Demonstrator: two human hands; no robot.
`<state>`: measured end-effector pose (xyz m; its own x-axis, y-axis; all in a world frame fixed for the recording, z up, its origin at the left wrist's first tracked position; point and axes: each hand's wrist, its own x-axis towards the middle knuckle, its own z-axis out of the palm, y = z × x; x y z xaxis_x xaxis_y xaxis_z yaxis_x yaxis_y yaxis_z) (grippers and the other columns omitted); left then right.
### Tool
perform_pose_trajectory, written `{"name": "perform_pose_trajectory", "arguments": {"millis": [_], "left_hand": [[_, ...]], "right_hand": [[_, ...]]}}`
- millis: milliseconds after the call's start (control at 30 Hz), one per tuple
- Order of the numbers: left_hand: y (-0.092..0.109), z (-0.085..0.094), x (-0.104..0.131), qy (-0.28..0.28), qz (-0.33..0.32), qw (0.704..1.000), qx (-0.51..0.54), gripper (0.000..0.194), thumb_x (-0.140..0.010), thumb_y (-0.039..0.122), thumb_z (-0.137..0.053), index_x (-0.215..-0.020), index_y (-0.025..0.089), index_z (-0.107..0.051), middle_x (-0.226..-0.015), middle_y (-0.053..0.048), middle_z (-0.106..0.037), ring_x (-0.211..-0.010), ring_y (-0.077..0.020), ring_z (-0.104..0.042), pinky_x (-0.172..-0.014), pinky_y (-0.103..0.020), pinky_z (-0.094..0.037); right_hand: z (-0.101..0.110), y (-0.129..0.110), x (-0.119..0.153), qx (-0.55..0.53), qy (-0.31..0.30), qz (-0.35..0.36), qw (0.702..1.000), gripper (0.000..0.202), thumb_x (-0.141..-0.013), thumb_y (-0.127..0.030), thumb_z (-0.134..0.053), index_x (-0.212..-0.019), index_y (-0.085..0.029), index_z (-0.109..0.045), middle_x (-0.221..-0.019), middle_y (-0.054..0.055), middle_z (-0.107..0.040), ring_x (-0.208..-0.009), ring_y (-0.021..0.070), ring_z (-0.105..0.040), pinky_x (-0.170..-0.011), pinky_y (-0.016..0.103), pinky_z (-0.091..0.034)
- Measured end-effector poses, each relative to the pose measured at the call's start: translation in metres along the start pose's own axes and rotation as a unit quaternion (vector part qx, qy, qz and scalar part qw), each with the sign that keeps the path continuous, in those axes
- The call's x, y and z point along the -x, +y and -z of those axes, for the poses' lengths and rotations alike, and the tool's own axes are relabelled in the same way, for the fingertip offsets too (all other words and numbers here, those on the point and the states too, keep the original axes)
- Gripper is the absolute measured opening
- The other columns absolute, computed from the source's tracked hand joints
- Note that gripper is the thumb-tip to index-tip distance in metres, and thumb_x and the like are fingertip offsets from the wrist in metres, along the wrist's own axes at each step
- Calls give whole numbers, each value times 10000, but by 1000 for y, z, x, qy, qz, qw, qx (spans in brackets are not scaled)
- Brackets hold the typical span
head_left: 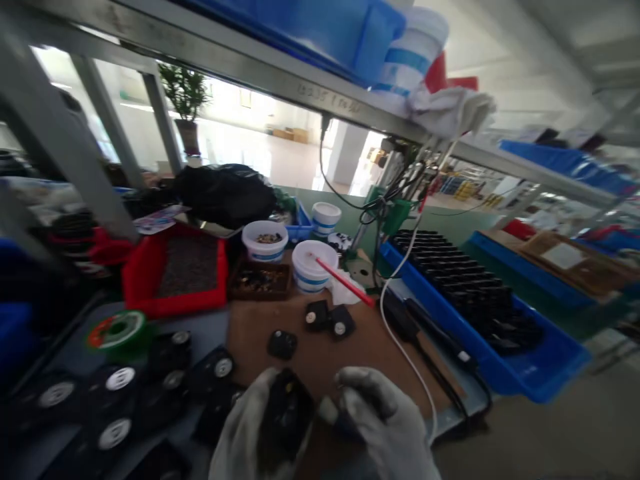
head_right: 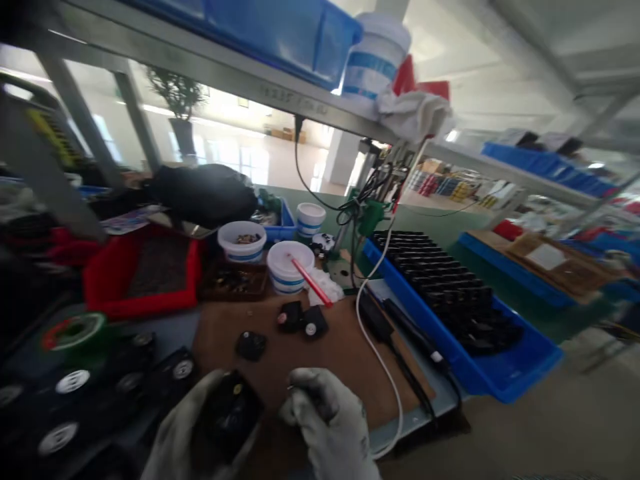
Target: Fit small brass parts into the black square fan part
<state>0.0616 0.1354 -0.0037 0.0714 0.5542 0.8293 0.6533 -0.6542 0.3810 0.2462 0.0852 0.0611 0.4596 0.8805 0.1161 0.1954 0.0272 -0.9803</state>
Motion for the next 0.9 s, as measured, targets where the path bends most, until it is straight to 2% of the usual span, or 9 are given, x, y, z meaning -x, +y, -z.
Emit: {"name": "perform_pose_trajectory", "arguments": {"millis": [67, 100, 200, 267, 433, 633, 767, 900], "left_hand": [[0, 6, 1, -28, -26, 999, -37, 734, -920, 307, -757, -1543, 112, -421, -1151, -144, -747, -988, -261, -743, -823, -338, -639], [2, 6, 0, -22, -19, 999, -44, 785, -913, 307, -762, -1563, 87, -382, -1161, -162, -743, -1010, -269, -743, -828, -337, -648], [7, 2, -2, -33, -31, 998, -37, 827, -919, 295, -752, -1584, 51, -325, -1198, -202, -724, -1071, -277, -737, -873, -340, -655], [6, 0, -1, -36, -45, 998, -32, 802, -927, 282, -743, -1574, 38, -338, -1199, -215, -725, -1091, -277, -736, -896, -336, -651], [0, 0, 3, -49, -61, 996, -34, 761, -968, 305, -687, -1569, 5, -328, -1169, -244, -738, -1081, -287, -751, -898, -346, -653], [2, 2, -1, -60, -61, 996, -18, 765, -984, 286, -658, -1589, 6, -284, -1170, -248, -745, -1101, -276, -750, -905, -335, -650], [4, 1, 0, -65, -50, 997, -6, 742, -988, 271, -642, -1585, 9, -287, -1169, -247, -748, -1130, -280, -740, -931, -358, -646], [4, -1, 2, -63, -48, 997, 4, 747, -985, 268, -641, -1593, 26, -281, -1189, -245, -738, -1156, -280, -725, -937, -364, -644]], "right_hand": [[-1, -6, -4, 45, -22, 68, 996, 140, -903, -354, -732, -895, -220, -771, -925, 74, -761, -823, 187, -730, -717, 241, -607], [-2, -10, -7, 65, -35, 113, 991, 83, -907, -284, -705, -880, -232, -765, -933, 71, -759, -858, 191, -732, -758, 248, -608], [-5, -19, -13, 116, -72, 232, 963, 168, -885, -132, -648, -906, -268, -745, -945, 39, -756, -889, 166, -744, -813, 218, -597], [-8, -23, -17, 149, -92, 277, 945, 221, -870, -90, -642, -947, -275, -734, -958, 30, -752, -882, 153, -755, -793, 191, -599], [-13, -20, -21, 229, -105, 335, 908, 244, -897, -98, -604, -1015, -269, -730, -995, 46, -736, -899, 153, -759, -788, 197, -610], [-14, -4, -18, 337, -69, 401, 849, 201, -942, -155, -594, -1039, -251, -742, -1064, 100, -722, -897, 183, -755, -745, 257, -636], [-15, -3, -18, 358, -70, 411, 835, 189, -970, -183, -576, -1035, -235, -745, -1077, 119, -719, -873, 189, -750, -715, 268, -640], [-15, -1, -20, 354, -77, 409, 837, 194, -968, -175, -574, -1043, -233, -743, -1080, 121, -721, -870, 188, -749, -714, 264, -639]]}}
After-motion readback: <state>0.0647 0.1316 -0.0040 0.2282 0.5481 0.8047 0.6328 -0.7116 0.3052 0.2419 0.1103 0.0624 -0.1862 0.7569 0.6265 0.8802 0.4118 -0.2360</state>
